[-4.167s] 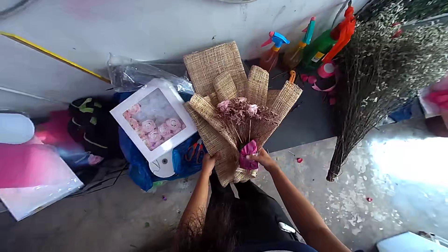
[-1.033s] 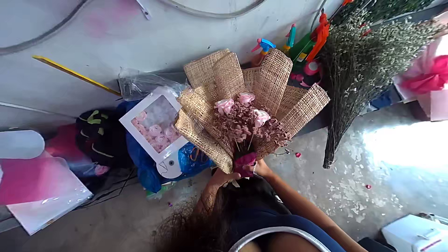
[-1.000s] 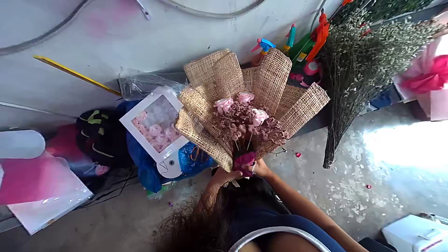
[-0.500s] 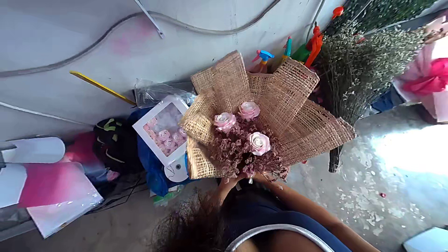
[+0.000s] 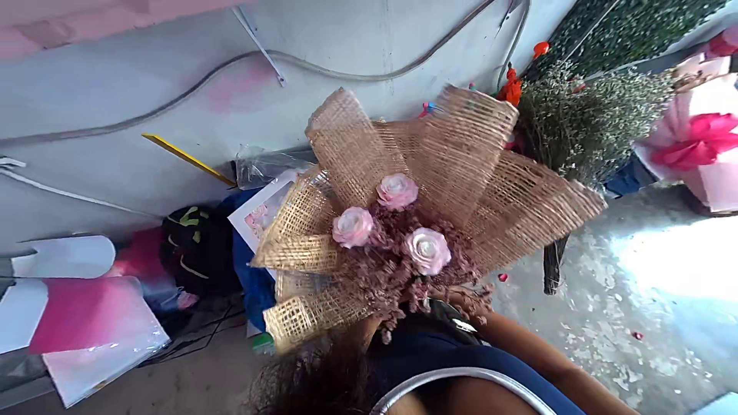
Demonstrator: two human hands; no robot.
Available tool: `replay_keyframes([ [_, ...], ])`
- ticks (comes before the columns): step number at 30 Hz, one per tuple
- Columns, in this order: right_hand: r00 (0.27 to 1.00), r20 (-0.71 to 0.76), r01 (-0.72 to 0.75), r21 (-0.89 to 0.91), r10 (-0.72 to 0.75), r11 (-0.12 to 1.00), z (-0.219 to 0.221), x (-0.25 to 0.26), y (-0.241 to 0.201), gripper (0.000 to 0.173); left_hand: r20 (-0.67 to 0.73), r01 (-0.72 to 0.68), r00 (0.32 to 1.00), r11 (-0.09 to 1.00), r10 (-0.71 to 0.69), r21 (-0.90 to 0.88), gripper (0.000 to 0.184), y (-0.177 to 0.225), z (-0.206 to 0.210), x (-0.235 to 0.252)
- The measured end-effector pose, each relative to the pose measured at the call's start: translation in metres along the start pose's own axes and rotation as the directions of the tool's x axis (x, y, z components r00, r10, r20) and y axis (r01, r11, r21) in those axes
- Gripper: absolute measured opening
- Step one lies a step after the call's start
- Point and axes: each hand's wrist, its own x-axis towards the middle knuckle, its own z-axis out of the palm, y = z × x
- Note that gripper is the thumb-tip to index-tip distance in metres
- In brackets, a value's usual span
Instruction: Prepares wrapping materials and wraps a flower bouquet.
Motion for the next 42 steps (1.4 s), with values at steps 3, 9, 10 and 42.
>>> replay_keyframes([
  [3,0.967,-0.1,-0.238,-0.024,0.235,0.971,-0.011,-0.037,-0.055,0.037,-0.031,0.606,0.795,0.793,-0.606,0.061,0.036,0.106,0.001,-0.035],
  [9,0.946,-0.013,-0.315,-0.267,0.324,0.911,-0.008,0.01,-0.054,0.046,-0.161,0.486,0.874,0.804,-0.459,0.344,0.046,0.109,0.013,0.009],
  [10,0.957,-0.014,-0.282,-0.272,0.289,0.92,-0.008,0.017,-0.056,0.048,-0.146,0.493,0.869,0.808,-0.472,0.321,0.048,0.115,0.011,0.014],
  [42,0.904,-0.355,0.361,0.33,-0.24,0.872,-0.025,0.053,-0.046,0.069,0.204,-0.029,0.956,0.761,0.21,-0.648,0.045,-0.016,-0.044,0.066],
])
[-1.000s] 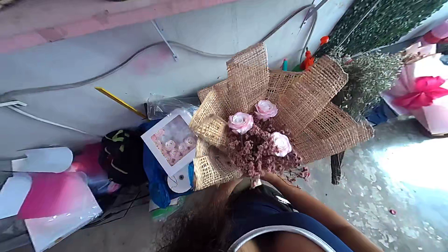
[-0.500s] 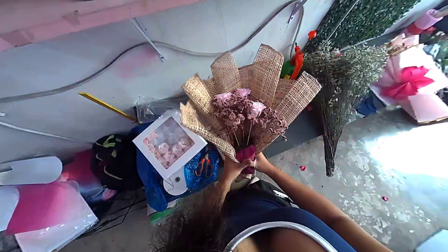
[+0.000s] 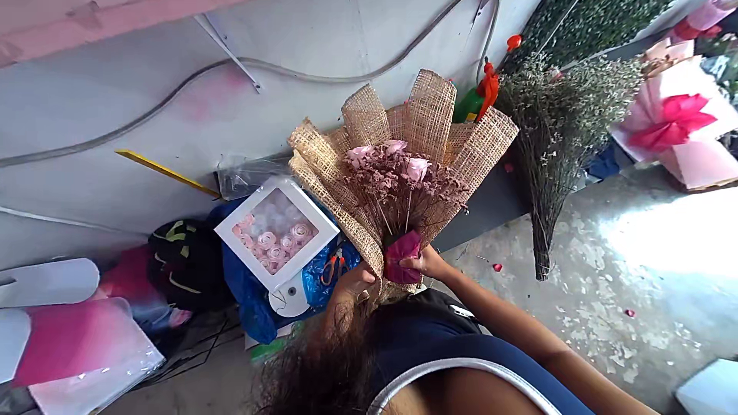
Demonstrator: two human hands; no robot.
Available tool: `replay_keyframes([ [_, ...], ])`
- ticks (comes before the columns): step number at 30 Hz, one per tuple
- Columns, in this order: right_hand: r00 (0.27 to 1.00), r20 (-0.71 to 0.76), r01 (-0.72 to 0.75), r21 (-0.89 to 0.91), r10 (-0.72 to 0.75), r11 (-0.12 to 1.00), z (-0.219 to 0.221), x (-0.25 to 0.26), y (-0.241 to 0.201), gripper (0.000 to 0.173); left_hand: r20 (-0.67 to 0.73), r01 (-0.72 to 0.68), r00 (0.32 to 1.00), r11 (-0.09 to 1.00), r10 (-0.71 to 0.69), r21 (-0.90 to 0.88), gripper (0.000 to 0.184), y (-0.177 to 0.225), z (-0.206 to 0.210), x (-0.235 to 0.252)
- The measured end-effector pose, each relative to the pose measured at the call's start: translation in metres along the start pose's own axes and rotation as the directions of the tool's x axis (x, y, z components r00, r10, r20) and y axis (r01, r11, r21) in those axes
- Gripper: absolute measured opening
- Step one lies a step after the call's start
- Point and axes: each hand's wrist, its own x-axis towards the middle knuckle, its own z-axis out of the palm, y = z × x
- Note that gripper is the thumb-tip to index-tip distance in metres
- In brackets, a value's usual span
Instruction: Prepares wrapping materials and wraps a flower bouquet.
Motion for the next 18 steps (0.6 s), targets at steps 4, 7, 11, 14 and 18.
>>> replay_keyframes([
  [4,1.0,0.01,0.0,0.027,-0.001,1.0,-0.002,0.001,0.001,0.067,0.026,0.031,0.999,0.999,-0.031,-0.027,0.029,0.005,0.009,0.006],
  [7,1.0,0.002,0.018,0.036,-0.018,0.999,0.0,-0.001,0.003,0.07,0.216,-0.087,0.975,0.977,0.044,0.194,0.041,0.006,0.002,0.01],
  [11,0.999,-0.013,0.034,-0.035,-0.035,0.999,0.003,0.0,0.007,0.069,0.09,-0.1,0.993,0.931,0.072,0.352,0.074,0.001,0.005,0.017],
  [14,0.999,-0.033,0.033,-0.133,-0.038,0.991,0.005,-0.001,0.008,0.073,-0.043,-0.119,0.988,0.919,0.146,0.376,0.081,-0.006,0.008,0.022],
  [18,0.994,-0.072,0.071,-0.158,-0.083,0.985,0.003,-0.007,0.01,0.08,-0.099,-0.244,0.949,0.898,0.298,0.366,0.068,-0.014,0.013,0.021],
])
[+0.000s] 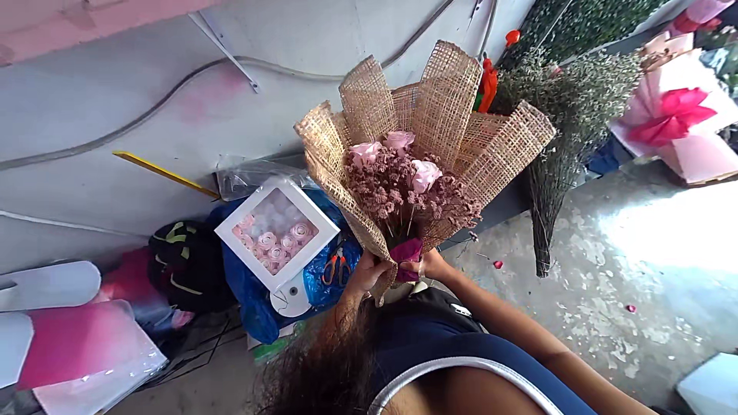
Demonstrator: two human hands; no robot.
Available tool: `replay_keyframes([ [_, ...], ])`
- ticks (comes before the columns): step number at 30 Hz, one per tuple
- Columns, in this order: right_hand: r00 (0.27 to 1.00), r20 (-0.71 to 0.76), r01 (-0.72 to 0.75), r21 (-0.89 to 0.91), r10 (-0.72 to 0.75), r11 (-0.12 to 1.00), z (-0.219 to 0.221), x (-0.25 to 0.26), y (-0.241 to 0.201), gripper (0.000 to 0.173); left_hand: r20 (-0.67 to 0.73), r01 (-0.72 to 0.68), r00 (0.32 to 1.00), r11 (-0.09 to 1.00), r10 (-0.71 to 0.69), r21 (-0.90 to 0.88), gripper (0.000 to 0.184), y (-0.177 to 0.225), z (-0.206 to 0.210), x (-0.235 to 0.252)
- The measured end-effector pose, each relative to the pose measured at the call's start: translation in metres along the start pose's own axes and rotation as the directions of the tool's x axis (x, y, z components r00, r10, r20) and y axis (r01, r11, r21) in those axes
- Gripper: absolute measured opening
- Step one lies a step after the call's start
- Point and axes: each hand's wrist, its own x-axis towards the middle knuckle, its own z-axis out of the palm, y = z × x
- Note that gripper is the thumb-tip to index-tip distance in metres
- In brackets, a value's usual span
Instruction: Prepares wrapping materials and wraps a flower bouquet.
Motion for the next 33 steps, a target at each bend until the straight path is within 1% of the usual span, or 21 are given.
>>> replay_keyframes([
  [4,1.0,0.0,0.027,-0.103,-0.027,0.994,-0.007,-0.004,-0.006,0.075,-0.032,-0.086,0.996,0.996,0.086,0.01,0.06,0.002,0.006,-0.002],
  [7,0.998,0.04,-0.042,-0.232,0.053,0.972,-0.011,-0.009,-0.016,0.076,0.05,-0.082,0.996,0.956,0.071,0.281,0.048,0.011,0.003,-0.004],
  [8,0.99,0.074,-0.095,-0.26,0.118,0.961,-0.012,-0.011,-0.019,0.074,0.073,-0.041,0.997,0.903,0.011,0.428,0.042,0.02,0.001,-0.007],
  [9,0.973,0.116,-0.161,-0.282,0.2,0.946,-0.013,-0.014,-0.019,0.07,0.065,0.059,0.991,0.81,-0.119,0.584,0.039,0.031,-0.001,-0.01],
  [10,0.95,0.148,-0.222,-0.293,0.274,0.93,-0.015,-0.017,-0.017,0.064,0.018,0.219,0.945,0.669,-0.328,0.711,0.04,0.041,-0.004,-0.012],
  [11,0.924,0.153,-0.3,-0.276,0.35,0.913,-0.017,-0.023,-0.016,0.054,-0.056,0.356,0.861,0.522,-0.505,0.775,0.044,0.042,-0.01,-0.013],
  [12,0.897,0.146,-0.372,-0.261,0.417,0.891,-0.019,-0.027,-0.022,0.048,-0.124,0.442,0.793,0.423,-0.596,0.791,0.046,0.04,-0.013,-0.013],
  [13,0.91,0.116,-0.361,-0.255,0.399,0.897,-0.019,-0.029,-0.021,0.047,-0.152,0.468,0.789,0.423,-0.595,0.776,0.047,0.042,-0.012,-0.014],
  [14,0.937,0.106,-0.3,-0.248,0.333,0.921,-0.018,-0.027,-0.006,0.051,-0.159,0.445,0.846,0.508,-0.509,0.738,0.047,0.045,-0.005,-0.016],
  [15,0.959,0.11,-0.23,-0.242,0.262,0.943,-0.018,-0.022,0.013,0.058,-0.158,0.364,0.922,0.652,-0.353,0.665,0.045,0.043,0.002,-0.019],
  [17,0.98,0.079,-0.165,-0.181,0.182,0.97,-0.018,-0.013,0.012,0.069,-0.17,0.175,0.978,0.912,-0.118,0.37,0.038,0.021,0.012,-0.023],
  [19,0.982,0.091,-0.151,-0.173,0.168,0.973,-0.019,-0.012,-0.007,0.071,-0.099,0.126,0.989,0.973,-0.109,0.192,0.031,0.009,0.014,-0.027],
  [21,0.984,0.108,-0.117,-0.186,0.138,0.976,-0.021,-0.016,-0.016,0.076,0.04,0.116,0.991,0.961,-0.13,0.253,0.042,0.01,0.005,-0.031],
  [23,0.989,0.102,-0.087,-0.19,0.107,0.978,-0.025,-0.02,-0.017,0.078,0.15,0.112,0.969,0.894,-0.195,0.434,0.057,0.028,0.001,-0.027],
  [24,0.991,0.101,-0.07,-0.189,0.09,0.98,-0.027,-0.021,-0.015,0.079,0.149,0.187,0.937,0.817,-0.314,0.546,0.06,0.046,0.006,-0.023],
  [26,0.995,0.094,-0.018,-0.189,0.036,0.982,-0.027,-0.023,-0.013,0.079,0.037,0.373,0.833,0.609,-0.552,0.7,0.06,0.084,0.027,-0.015],
  [27,0.992,0.113,-0.038,-0.201,0.062,0.979,-0.026,-0.023,-0.016,0.08,-0.04,0.458,0.764,0.498,-0.644,0.736,0.06,0.104,0.038,-0.011],
  [28,0.988,0.129,-0.057,-0.215,0.086,0.975,-0.025,-0.022,-0.019,0.08,-0.087,0.494,0.731,0.437,-0.676,0.752,0.06,0.113,0.043,-0.009],
  [29,0.984,0.142,-0.069,-0.228,0.103,0.971,-0.024,-0.021,-0.022,0.079,-0.106,0.503,0.727,0.42,-0.679,0.756,0.058,0.116,0.045,-0.006],
  [30,0.981,0.151,-0.082,-0.243,0.122,0.967,-0.023,-0.019,-0.025,0.078,-0.112,0.49,0.761,0.452,-0.639,0.745,0.057,0.106,0.042,-0.003],
  [33,0.976,0.138,-0.126,-0.275,0.169,0.953,-0.023,-0.016,-0.034,0.074,-0.038,0.407,0.871,0.677,-0.489,0.614,0.064,0.065,0.025,0.005],
])
